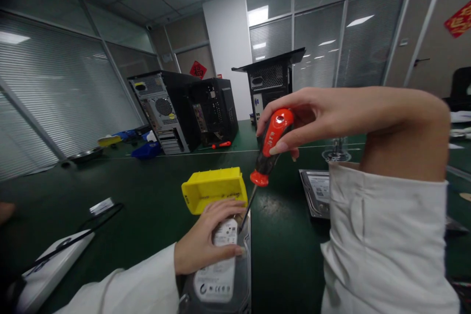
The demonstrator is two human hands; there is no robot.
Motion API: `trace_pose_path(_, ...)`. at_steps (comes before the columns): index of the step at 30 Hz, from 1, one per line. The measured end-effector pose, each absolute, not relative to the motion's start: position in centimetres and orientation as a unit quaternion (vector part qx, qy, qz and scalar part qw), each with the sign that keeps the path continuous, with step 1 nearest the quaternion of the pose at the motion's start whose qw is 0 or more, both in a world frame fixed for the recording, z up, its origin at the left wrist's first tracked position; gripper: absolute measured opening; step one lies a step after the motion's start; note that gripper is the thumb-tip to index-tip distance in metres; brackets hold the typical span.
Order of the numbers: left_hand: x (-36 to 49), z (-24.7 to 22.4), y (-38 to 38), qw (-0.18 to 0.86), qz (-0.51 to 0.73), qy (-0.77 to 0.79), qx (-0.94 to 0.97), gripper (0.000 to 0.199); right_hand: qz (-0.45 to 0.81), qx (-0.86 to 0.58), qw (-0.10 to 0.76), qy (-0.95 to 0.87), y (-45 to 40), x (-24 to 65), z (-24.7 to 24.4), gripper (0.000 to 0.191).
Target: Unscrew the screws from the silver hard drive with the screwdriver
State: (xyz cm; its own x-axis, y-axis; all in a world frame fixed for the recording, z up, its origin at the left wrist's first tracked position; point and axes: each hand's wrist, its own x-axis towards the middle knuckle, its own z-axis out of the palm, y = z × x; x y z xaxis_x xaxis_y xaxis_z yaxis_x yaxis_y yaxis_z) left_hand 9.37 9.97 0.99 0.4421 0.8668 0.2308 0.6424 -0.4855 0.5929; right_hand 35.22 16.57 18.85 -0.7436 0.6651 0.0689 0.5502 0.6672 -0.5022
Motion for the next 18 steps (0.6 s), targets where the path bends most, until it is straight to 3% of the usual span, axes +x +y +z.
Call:
trace_pose_path(6, 8.9, 1.2, 10.7, 0.206, 0.19, 0.477, 0.833, 0.081, 0.224, -0.308, 0.061, -0.923, 17.0, 34.5, 19.2, 0.043)
trace_pose_path(18, 8.0, 0.7, 10.2, 0.183, 0.163, 0.492, 0.835, 0.075, 0.218, -0.255, 0.009, -0.942, 16.0, 32.5, 19.4, 0.042)
